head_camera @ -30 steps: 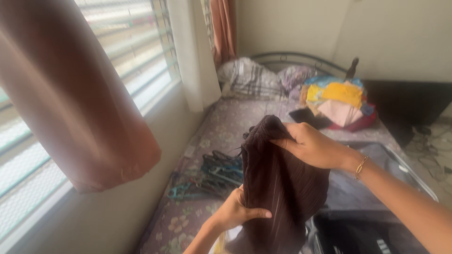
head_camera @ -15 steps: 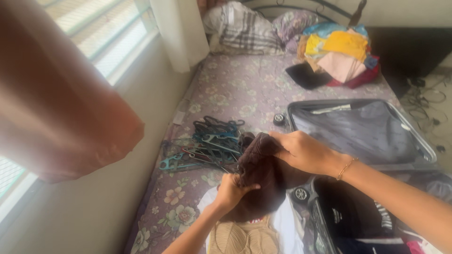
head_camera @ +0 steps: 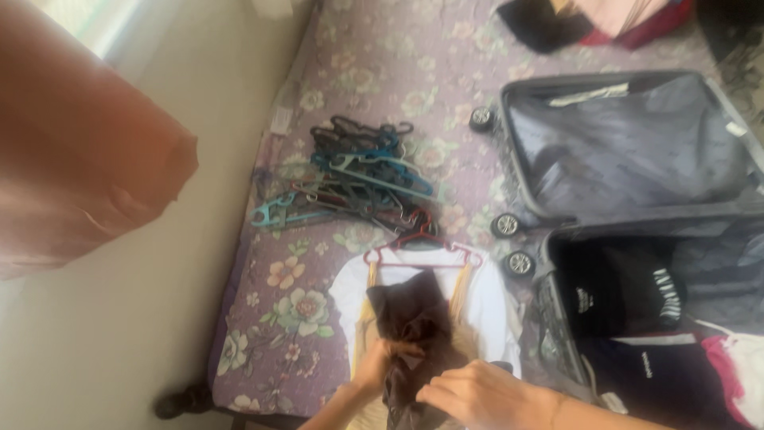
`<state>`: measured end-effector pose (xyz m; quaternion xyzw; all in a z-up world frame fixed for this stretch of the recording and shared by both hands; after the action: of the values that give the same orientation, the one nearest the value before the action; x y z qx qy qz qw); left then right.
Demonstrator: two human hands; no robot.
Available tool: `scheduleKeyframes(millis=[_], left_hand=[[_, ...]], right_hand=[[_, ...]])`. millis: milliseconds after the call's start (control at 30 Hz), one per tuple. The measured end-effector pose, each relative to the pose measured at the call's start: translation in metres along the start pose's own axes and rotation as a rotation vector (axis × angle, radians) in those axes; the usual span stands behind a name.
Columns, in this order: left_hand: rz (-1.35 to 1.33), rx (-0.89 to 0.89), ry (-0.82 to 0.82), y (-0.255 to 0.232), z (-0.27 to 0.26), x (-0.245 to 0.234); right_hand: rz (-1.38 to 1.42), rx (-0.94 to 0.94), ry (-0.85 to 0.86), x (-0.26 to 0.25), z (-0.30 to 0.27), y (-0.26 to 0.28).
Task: The person folds several garments, including a black top, a pink top, a white top, a brown top, and a beige top, and places them into an open suitcase on a bed. The person removes each garment from a hanger before folding and packing it.
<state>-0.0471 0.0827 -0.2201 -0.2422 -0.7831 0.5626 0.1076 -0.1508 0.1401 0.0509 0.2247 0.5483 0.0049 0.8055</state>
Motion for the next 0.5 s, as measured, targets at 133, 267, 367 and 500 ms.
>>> scheduleKeyframes(millis=[133, 267, 367, 500], left_hand=[[-0.768, -0.238, -0.15, 0.071, -0.021, 0.013], [-0.162, -0.109, -0.097, 0.051, -0.032, 0.007], [-0.094, -0.141, -0.032, 0.037, -0.033, 0.008], [-0.164, -0.246, -0.057, 0.047, -0.034, 0.003]], right_hand=[[0.026, 0.259, 0.138, 0.064, 0.002, -0.066], [0.144, 0.454, 0.262, 0.095, 0.02, -0.149], [0.147, 0.593, 0.368, 0.113, 0.031, -0.202], [0.16, 0.58, 0.283, 0.137, 0.037, -0.238]])
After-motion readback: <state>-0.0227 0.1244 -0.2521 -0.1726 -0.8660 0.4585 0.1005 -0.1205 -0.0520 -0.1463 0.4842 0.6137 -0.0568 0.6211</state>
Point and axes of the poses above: each hand's wrist, its own z-axis towards the middle knuckle, its own x-axis out of the palm, y = z × x, the point moved 10 cm from there along z, towards the middle knuckle, and after that the axes turned 9 degrees about -z, right-handed, at the moved point
